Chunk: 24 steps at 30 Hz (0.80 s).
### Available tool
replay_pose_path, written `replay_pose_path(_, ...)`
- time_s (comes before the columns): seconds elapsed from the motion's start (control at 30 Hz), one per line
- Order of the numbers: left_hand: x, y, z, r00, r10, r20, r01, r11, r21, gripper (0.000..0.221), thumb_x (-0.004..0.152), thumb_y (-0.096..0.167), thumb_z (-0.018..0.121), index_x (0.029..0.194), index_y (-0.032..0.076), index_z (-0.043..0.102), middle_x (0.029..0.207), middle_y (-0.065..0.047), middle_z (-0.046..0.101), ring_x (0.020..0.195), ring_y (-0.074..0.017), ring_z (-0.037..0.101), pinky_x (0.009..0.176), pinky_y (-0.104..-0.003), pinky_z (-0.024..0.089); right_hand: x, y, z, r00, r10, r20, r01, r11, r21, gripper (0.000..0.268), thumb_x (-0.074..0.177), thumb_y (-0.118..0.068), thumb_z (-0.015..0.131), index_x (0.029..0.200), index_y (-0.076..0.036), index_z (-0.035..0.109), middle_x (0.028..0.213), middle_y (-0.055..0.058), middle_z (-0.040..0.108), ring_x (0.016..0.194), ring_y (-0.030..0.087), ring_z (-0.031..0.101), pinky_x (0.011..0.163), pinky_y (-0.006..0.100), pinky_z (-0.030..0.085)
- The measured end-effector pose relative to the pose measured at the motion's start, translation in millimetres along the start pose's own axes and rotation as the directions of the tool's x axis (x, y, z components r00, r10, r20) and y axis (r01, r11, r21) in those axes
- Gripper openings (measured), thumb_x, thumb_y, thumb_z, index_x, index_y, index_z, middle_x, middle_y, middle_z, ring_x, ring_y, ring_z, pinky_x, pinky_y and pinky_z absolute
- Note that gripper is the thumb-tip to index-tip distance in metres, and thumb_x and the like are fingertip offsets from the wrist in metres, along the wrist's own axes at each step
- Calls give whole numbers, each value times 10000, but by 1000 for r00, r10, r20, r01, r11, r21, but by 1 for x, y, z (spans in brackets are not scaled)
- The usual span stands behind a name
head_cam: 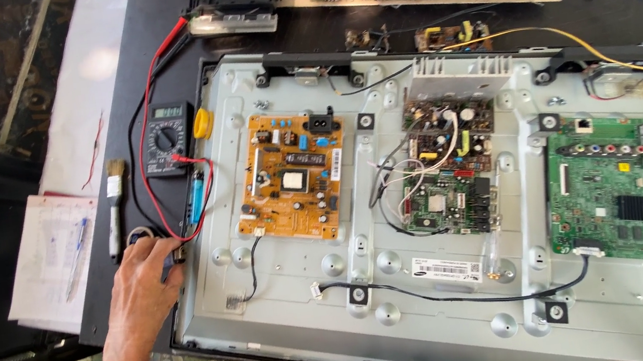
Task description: The person unscrews several screws from circuit boards inside a television chassis and detaches internal wiring connectors.
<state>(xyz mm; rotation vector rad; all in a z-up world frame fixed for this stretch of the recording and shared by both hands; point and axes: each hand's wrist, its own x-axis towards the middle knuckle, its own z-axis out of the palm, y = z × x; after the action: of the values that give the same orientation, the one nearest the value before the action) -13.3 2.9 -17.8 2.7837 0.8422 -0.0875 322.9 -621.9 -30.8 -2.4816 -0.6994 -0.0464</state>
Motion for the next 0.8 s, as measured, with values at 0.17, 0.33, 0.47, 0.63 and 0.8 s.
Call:
replay_pose_path(0.17,1,-6,12,998,-28,49,24,996,83,412,876,26,668,1277,116,638,1206,-97,628,1159,-361,541,787,-560,530,23,-39,-12,988,-138,-70,143,986,80,123,984,40,702,1090,91,740,874,191,716,785,298,687,796,403,549)
replay_pose_path(0.33,3,-28,31,999,-48,15,45,989,142,532,791,32,687,1306,155,631,1270,-88,632,1249,-362,554,890,-576,555,37,-57,-16,847,-465,-257,468,882,-52,91,956,31,779,1023,68,729,879,171,731,673,227,644,642,353,531)
replay_pose_path(0.47,4,-6,14,984,-151,91,124,961,246,650,788,-1,659,1389,236,581,1323,-42,605,1259,-319,539,814,-561,628,38,-57,-17,833,-497,-242,476,868,-143,95,962,-3,809,1018,47,752,931,166,765,744,252,701,642,351,550)
replay_pose_path(0.63,-2,55,-21,977,9,-215,61,947,316,496,873,28,677,1352,156,682,1374,-29,679,1265,-301,618,734,-493,654,43,-66,-20,803,-515,-298,508,855,-109,38,959,28,771,946,45,740,820,112,735,684,232,681,636,314,555)
replay_pose_path(0.8,12,148,-39,749,431,-503,-390,901,191,262,1028,49,717,1275,-36,735,1279,-212,715,1104,-371,674,971,-462,593,32,-71,-32,836,-443,-325,426,896,-125,42,984,-11,758,981,28,741,863,126,733,724,244,680,672,313,532)
